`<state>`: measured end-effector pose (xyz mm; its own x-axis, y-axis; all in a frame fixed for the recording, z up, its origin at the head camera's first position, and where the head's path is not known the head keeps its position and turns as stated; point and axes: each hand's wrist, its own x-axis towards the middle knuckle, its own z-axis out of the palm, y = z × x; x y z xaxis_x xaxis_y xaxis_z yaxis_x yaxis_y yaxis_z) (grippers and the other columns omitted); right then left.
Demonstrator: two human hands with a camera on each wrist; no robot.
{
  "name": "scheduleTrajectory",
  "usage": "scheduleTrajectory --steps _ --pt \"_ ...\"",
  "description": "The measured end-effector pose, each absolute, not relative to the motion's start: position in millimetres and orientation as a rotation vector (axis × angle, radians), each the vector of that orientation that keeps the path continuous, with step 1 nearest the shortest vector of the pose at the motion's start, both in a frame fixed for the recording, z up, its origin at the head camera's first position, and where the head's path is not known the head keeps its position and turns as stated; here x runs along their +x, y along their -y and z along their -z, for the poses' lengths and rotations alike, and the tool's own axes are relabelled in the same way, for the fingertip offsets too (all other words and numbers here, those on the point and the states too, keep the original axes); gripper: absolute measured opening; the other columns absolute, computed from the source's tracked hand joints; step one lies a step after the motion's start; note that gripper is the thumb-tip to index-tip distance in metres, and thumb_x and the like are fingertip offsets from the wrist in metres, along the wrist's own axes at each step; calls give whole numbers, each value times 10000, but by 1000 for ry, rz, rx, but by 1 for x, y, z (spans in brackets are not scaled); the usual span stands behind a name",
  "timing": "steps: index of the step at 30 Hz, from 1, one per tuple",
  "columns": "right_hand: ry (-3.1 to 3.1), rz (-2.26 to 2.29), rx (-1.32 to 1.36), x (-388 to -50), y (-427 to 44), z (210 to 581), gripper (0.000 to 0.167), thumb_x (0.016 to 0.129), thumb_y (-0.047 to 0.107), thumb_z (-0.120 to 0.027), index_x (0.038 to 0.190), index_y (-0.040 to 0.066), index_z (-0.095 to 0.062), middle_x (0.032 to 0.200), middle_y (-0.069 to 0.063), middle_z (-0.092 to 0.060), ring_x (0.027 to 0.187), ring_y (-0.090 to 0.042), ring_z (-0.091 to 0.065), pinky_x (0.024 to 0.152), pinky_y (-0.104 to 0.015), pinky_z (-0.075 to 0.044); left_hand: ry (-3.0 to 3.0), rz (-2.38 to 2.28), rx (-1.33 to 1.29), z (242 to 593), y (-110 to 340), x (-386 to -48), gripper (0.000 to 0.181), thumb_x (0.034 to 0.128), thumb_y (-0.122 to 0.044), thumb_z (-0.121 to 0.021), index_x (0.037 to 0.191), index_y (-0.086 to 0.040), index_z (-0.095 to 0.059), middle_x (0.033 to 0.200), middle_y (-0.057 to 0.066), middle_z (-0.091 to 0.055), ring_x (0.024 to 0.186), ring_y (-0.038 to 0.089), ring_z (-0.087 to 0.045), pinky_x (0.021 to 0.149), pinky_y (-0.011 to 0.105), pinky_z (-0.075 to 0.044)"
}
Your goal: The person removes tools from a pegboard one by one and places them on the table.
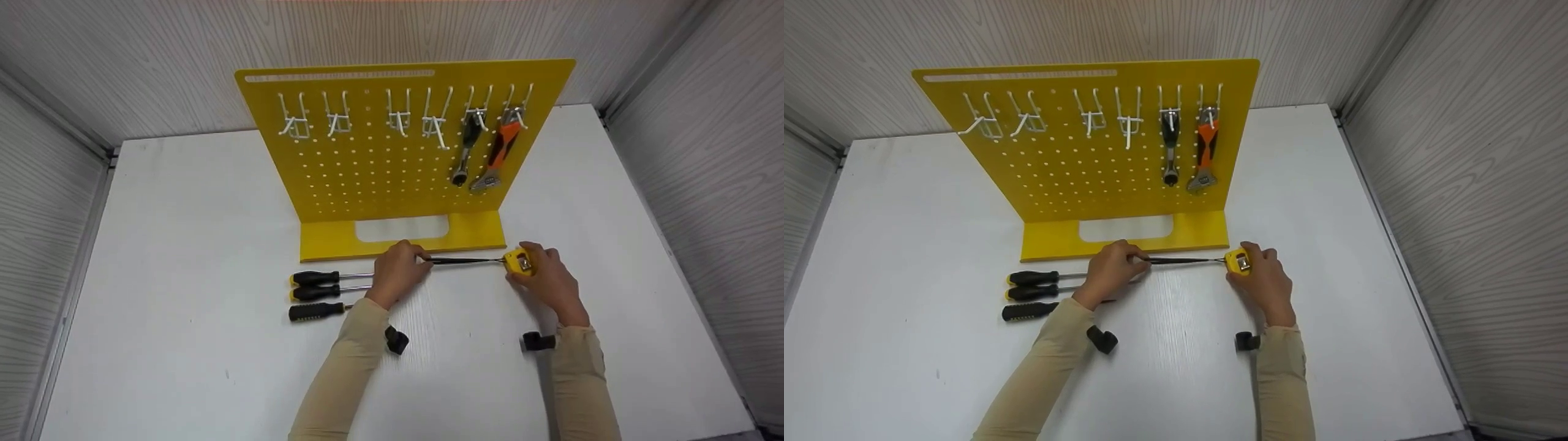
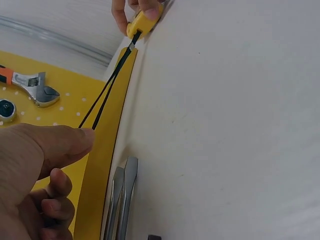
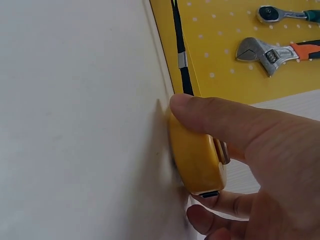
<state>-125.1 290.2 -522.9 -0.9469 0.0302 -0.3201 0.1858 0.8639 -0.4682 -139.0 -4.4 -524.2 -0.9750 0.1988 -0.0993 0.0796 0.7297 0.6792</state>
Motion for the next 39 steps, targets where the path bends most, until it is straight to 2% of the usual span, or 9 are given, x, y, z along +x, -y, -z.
scheduleTrajectory --steps 9,14,18,26,32,39 --pt "-2790 635 163 -128 -286 521 700 880 388 -680 1469 147 -386 1245 -249 -462 1037 -358 -455 873 -537 -467 -2755 -1080 245 522 4 -142 159 880 -257 -683 982 -172 -771 1105 -6 -713 989 168 -647 790 369 -510" --pt "-2769 656 180 -127 -286 519 755 872 383 -696 1494 140 -343 1290 -261 -431 1087 -371 -437 941 -566 -443 -2745 -1079 240 521 6 -143 166 882 -246 -676 1002 -173 -764 1095 -8 -710 987 171 -643 810 379 -506" --pt "-2783 693 194 -126 -287 518 793 854 373 -720 1496 124 -327 1324 -279 -411 1125 -385 -440 968 -586 -433 -2758 -1053 221 518 8 -142 167 884 -252 -674 1013 -182 -756 1057 -1 -692 934 172 -632 782 382 -504" --pt "-2811 738 197 -122 -289 514 767 865 377 -709 1482 108 -343 1381 -290 -377 1190 -417 -417 970 -600 -424 -2779 -1039 196 512 12 -143 202 881 -287 -686 1041 -174 -733 1010 13 -675 885 178 -650 723 364 -514" --pt "-2866 812 187 -120 -287 513 699 891 351 -682 1467 101 -374 1383 -267 -397 1216 -417 -410 989 -587 -407 -2759 -1125 209 504 17 -145 267 881 -284 -683 1108 -146 -709 881 29 -602 689 154 -547 572 281 -414" --pt "-2968 856 151 -119 -279 514 598 921 318 -649 1420 62 -442 1356 -272 -449 1172 -415 -446 978 -547 -392 -2778 -1151 197 498 19 -147 303 878 -296 -695 1139 -142 -695 894 33 -594 662 130 -488 555 266 -359"
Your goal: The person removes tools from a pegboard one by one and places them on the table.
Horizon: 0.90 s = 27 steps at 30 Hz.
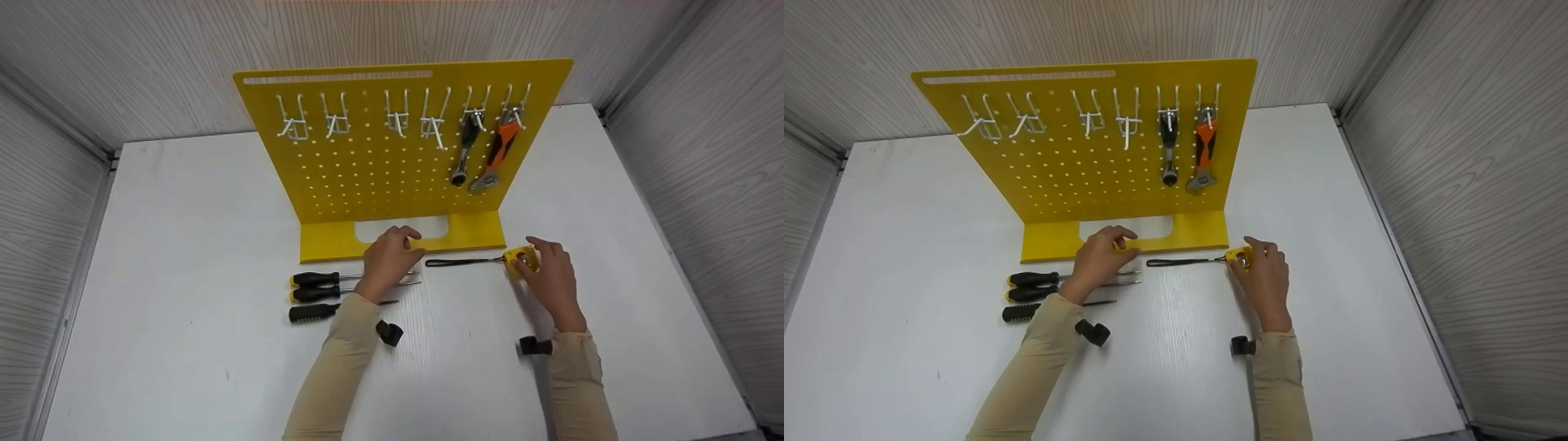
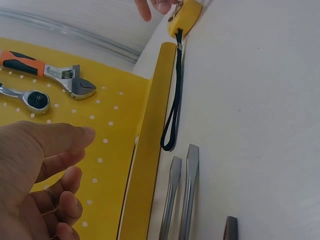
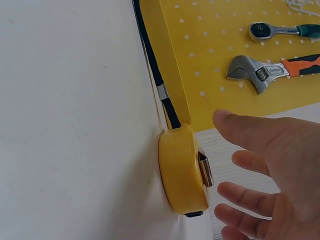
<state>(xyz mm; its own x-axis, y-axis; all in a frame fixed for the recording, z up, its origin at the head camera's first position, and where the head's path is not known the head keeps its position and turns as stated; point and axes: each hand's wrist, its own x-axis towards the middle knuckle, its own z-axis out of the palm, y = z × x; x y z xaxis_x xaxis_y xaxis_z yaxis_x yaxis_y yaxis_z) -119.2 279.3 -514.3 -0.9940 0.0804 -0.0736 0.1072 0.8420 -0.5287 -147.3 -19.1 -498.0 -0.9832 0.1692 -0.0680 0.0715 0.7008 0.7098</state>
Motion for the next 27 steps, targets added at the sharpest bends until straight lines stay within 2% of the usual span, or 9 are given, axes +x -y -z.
scheduleTrajectory --steps 4,7,11,17,21,27 --pt "-2972 874 152 -122 -275 512 592 921 310 -651 1419 69 -442 1387 -268 -434 1187 -421 -435 1008 -560 -362 -2793 -1159 195 494 20 -149 316 877 -297 -701 1151 -140 -689 910 43 -603 620 135 -462 531 269 -341" --pt "-2994 895 115 -125 -272 511 592 914 286 -662 1416 59 -443 1386 -277 -436 1192 -435 -437 1009 -572 -359 -2793 -1184 195 491 20 -149 320 874 -284 -705 1154 -131 -684 924 43 -609 642 145 -491 543 274 -358" --pt "-3038 950 45 -127 -266 512 590 906 265 -673 1401 31 -454 1361 -293 -448 1160 -436 -455 973 -571 -383 -2789 -1235 205 489 18 -150 323 870 -276 -712 1159 -136 -676 998 64 -634 818 193 -591 630 331 -458" --pt "-3045 1012 26 -129 -253 513 610 902 265 -678 1413 41 -433 1363 -277 -443 1045 -363 -467 910 -518 -424 -2746 -1336 204 484 17 -151 371 876 -319 -703 1211 -170 -643 1156 84 -639 1038 261 -600 775 394 -501" --pt "-3025 1045 31 -131 -246 511 636 906 260 -674 1437 60 -389 1368 -256 -440 1124 -384 -480 950 -520 -427 -2711 -1410 171 478 18 -153 405 875 -332 -701 1237 -166 -624 1193 42 -631 1107 255 -586 850 408 -494" --pt "-2914 1194 84 -136 -235 507 680 920 278 -654 1481 88 -320 1363 -213 -455 1207 -364 -470 989 -500 -424 -2701 -1491 140 470 17 -156 406 883 -316 -695 1248 -158 -614 1226 31 -625 1136 215 -562 882 402 -480"
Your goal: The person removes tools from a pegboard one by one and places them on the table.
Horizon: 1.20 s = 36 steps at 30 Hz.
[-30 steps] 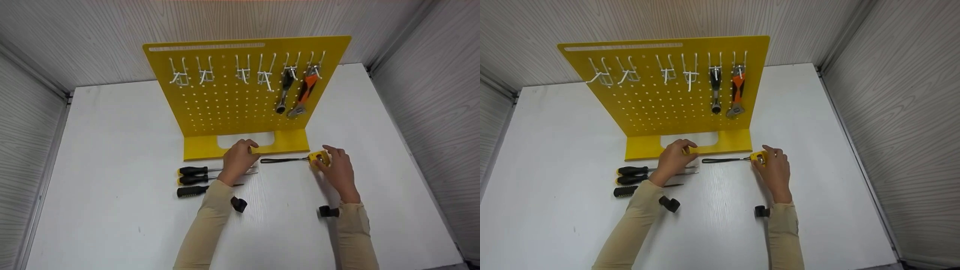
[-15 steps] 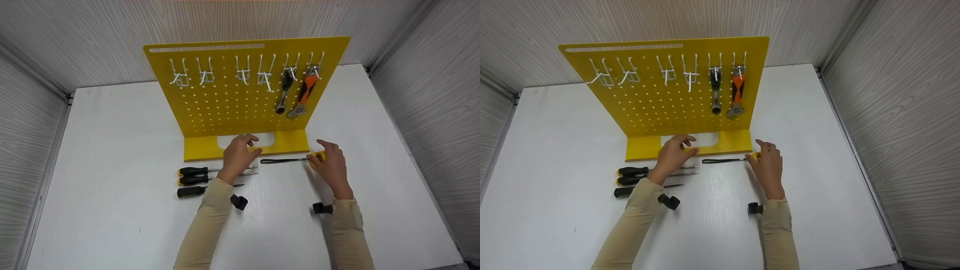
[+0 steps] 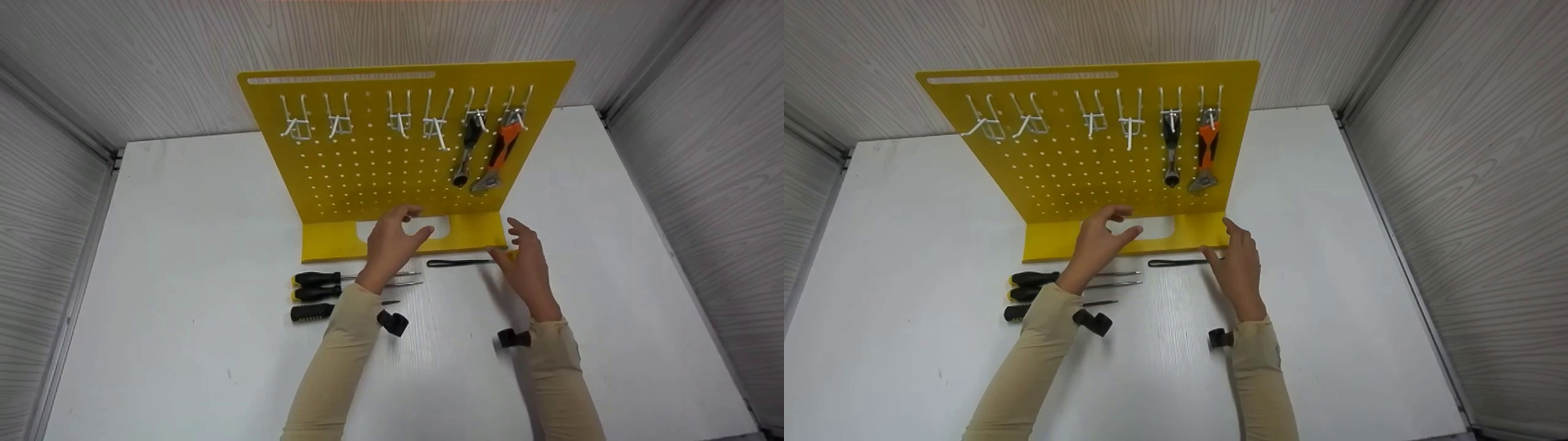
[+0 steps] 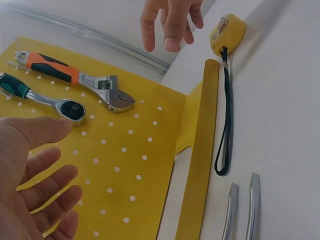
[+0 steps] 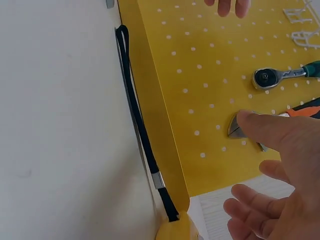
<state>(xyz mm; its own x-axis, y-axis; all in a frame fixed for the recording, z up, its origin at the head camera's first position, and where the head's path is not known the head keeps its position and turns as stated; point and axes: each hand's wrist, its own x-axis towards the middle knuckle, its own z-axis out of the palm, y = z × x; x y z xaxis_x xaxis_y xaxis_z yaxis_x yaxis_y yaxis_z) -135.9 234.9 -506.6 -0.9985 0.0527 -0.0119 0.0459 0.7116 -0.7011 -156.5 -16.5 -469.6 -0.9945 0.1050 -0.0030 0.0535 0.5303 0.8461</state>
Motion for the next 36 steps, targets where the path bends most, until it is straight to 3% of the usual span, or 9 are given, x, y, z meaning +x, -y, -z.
scheduleTrajectory --steps 10,17,26,36 --pt "2784 -1661 -141 -148 -218 496 814 881 440 -660 1504 133 -236 1422 -171 -438 1238 -293 -483 1047 -436 -415 -2643 -1598 172 451 7 -169 453 874 -323 -706 1278 -150 -593 1268 32 -614 1186 223 -544 934 403 -468" --pt "2669 -1970 -135 -153 -206 486 811 898 400 -650 1512 143 -186 1442 -158 -436 1238 -251 -526 1015 -361 -476 -2596 -1622 176 438 -2 -178 486 882 -309 -696 1317 -144 -559 1327 59 -584 1250 208 -518 1014 404 -440" --pt "2550 -2124 -201 -158 -189 479 818 873 473 -657 1495 211 -196 1492 -72 -381 1277 -247 -481 1089 -386 -408 -2567 -1706 174 426 -17 -186 559 870 -315 -716 1364 -167 -501 1355 16 -558 1240 169 -514 1017 351 -444" --pt "2431 -2259 -158 -169 -178 475 722 949 301 -605 1508 209 -158 1507 -40 -398 1258 -239 -535 1017 -348 -470 -2472 -1788 204 420 -25 -196 574 885 -287 -699 1388 -167 -451 1385 6 -519 1269 164 -493 1052 342 -421"
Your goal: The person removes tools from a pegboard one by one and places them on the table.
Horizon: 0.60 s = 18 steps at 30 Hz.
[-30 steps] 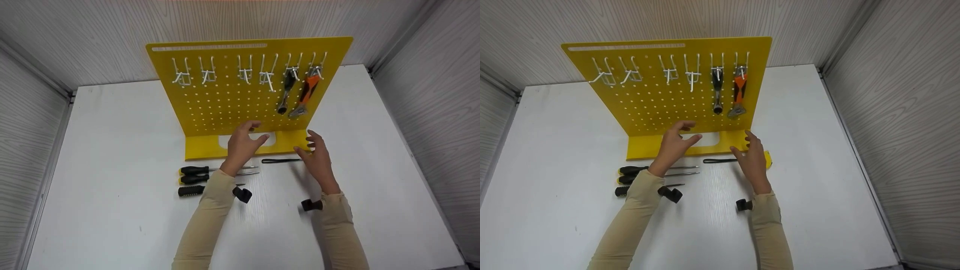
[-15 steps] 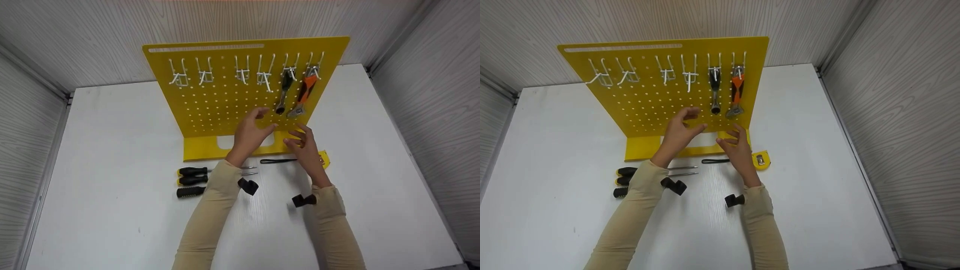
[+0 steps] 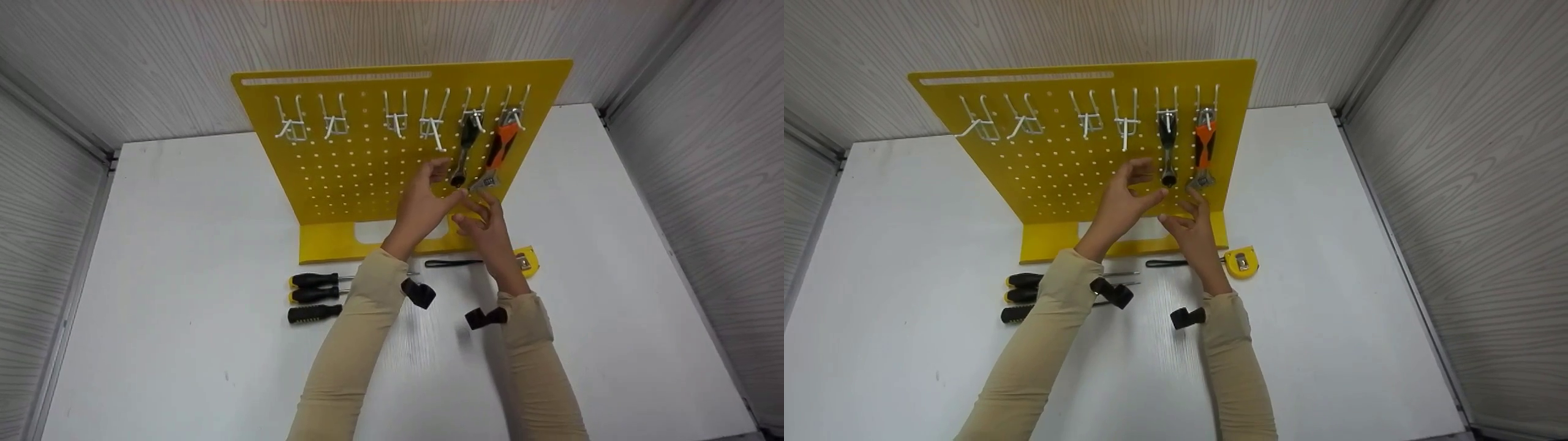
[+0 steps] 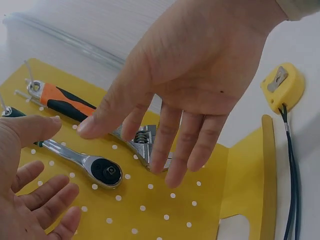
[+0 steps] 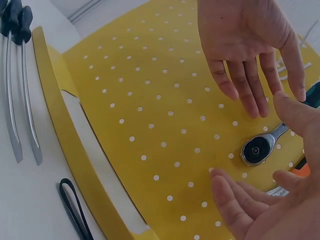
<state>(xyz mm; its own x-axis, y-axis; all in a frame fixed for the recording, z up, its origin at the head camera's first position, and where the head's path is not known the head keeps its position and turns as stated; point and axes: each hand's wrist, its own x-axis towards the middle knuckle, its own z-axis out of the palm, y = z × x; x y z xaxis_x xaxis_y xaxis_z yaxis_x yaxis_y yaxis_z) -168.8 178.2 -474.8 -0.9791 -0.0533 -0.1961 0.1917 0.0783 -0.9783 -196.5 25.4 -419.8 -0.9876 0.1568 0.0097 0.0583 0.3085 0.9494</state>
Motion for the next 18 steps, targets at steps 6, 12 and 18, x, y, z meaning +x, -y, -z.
scheduleTrajectory --steps 6,12,18 --pt "-2135 2022 69 -175 -172 474 751 936 244 -624 1513 219 -143 1529 -51 -356 1245 -240 -546 954 -288 -508 -2450 -1797 271 418 -26 -203 572 886 -253 -698 1389 -136 -453 1367 43 -524 1267 184 -492 1075 345 -397" --pt "-2097 2079 41 -179 -170 468 787 939 222 -621 1537 230 -109 1550 -63 -311 1248 -239 -542 936 -272 -517 -2319 -1896 300 419 -28 -210 579 900 -206 -681 1398 -84 -412 1397 70 -493 1281 203 -483 1101 354 -384" --pt "-2066 2089 70 -182 -169 465 827 929 270 -634 1549 264 -87 1575 -28 -274 1266 -219 -532 960 -275 -505 -2249 -1929 288 420 -27 -213 567 910 -193 -662 1404 -99 -400 1421 45 -473 1292 177 -465 1106 334 -381"
